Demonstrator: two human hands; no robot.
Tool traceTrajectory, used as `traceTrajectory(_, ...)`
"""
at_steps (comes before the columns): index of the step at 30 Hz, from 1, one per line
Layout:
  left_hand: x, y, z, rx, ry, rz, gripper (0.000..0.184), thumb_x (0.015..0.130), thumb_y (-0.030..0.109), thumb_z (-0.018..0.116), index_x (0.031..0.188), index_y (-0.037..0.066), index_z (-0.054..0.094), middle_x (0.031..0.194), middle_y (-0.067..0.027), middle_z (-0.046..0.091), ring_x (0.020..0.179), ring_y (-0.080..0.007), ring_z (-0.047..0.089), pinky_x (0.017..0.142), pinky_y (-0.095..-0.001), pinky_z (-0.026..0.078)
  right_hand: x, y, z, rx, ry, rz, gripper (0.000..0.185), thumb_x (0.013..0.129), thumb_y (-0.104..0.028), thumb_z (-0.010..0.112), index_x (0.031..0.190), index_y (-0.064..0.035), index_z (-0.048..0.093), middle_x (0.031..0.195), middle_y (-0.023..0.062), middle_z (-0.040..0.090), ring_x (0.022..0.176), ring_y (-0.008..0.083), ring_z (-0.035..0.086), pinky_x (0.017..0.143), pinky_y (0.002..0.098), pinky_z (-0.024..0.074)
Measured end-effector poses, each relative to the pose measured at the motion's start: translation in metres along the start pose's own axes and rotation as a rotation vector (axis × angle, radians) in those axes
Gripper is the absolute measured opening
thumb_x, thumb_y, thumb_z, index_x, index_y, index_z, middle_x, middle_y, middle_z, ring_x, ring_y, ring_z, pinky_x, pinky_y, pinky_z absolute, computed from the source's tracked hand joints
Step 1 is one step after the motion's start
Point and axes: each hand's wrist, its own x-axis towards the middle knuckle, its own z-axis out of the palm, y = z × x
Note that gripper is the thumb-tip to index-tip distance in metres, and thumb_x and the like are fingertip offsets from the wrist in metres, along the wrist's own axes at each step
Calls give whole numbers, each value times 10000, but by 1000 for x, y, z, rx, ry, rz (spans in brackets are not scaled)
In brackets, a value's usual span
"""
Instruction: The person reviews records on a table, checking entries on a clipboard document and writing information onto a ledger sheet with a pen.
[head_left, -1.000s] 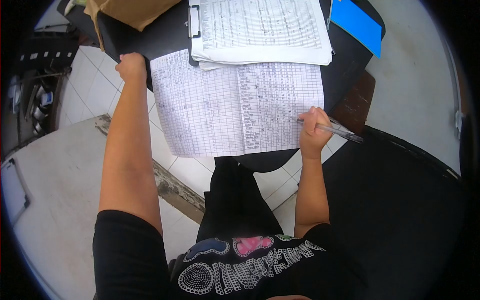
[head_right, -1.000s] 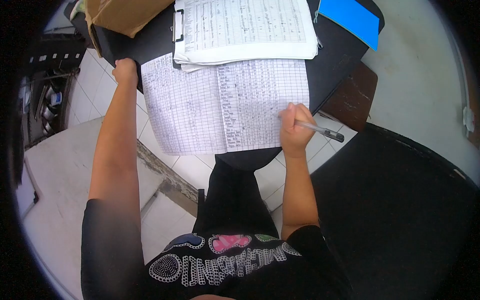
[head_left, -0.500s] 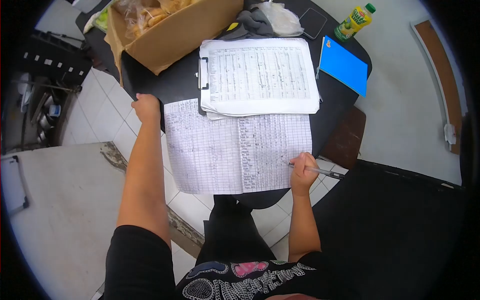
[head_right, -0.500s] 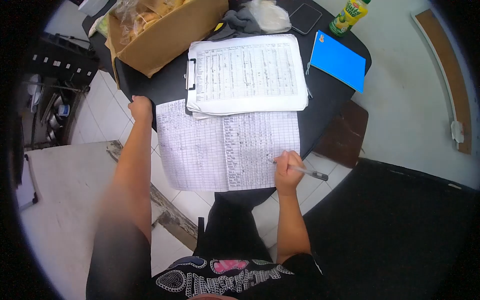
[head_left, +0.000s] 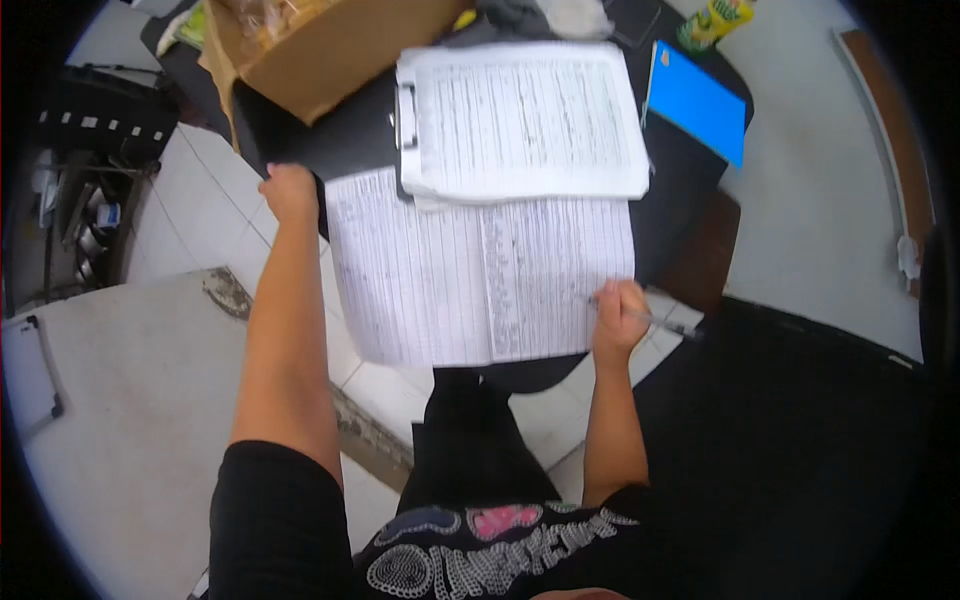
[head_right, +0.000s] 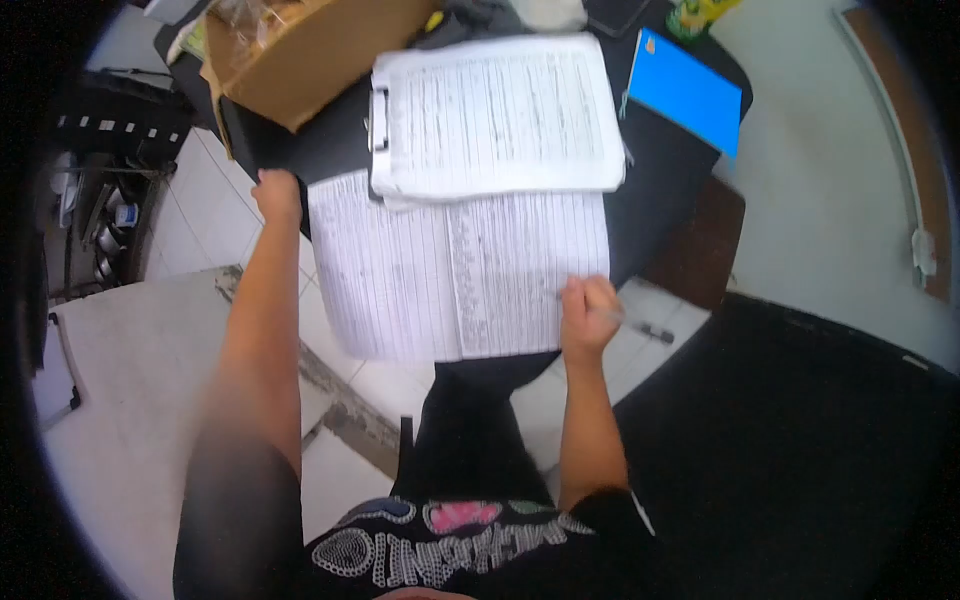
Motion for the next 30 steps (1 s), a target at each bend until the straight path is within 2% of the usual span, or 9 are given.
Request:
traceTrajectory(4, -3, 7, -1, -32, -14, -69, 522, 911, 335, 319, 1157, -122, 379, 1173, -307, 482, 1104, -415, 476, 935, -420, 379, -6, -3, 4, 165, 97, 232, 178, 763, -11, 641, 639, -18, 513, 574, 1, 468, 538, 77, 421, 493, 233, 343)
traceTrajectory(7, -12, 17, -5, -38, 8, -137, 524, 915, 341, 317, 1170, -113, 378, 1194, -290, 475, 1120, -399, 469, 938, -416, 379, -5, -7, 5, 229, 68, 270, 192, 754, 9, 660, 667, -36, 495, 605, -33, 469, 566, 39, 413, 516, 193, 345)
traceTrajectory(19, -3, 11, 1, 23, 24, -118, 518, 920, 344, 308, 1185, -96, 377, 1198, -273, 481, 1113, -386, 481, 930, -417, 387, -5, 1, 4, 199, 89, 147, 319, 785, 60, 556, 579, -62, 346, 531, -28, 356, 507, 40, 313, 457, 221, 255)
traceTrajectory(23, 0, 9, 2, 4, 8, -99, 515, 921, 343, 306, 1187, -93, 376, 1197, -272, 482, 1109, -382, 485, 931, -417, 388, -5, 3, 3, 208, 77, 148, 326, 793, 63, 537, 578, -63, 328, 530, -28, 343, 503, 43, 310, 453, 225, 258)
traceTrajectory(30, -15, 24, -6, 14, 33, -203, 506, 921, 342, 315, 1189, -83, 384, 1209, -260, 479, 1122, -376, 476, 943, -413, 382, -5, 0, 3, 241, 67, 122, 308, 805, 71, 509, 592, -65, 334, 545, -25, 356, 506, 44, 322, 459, 221, 275)
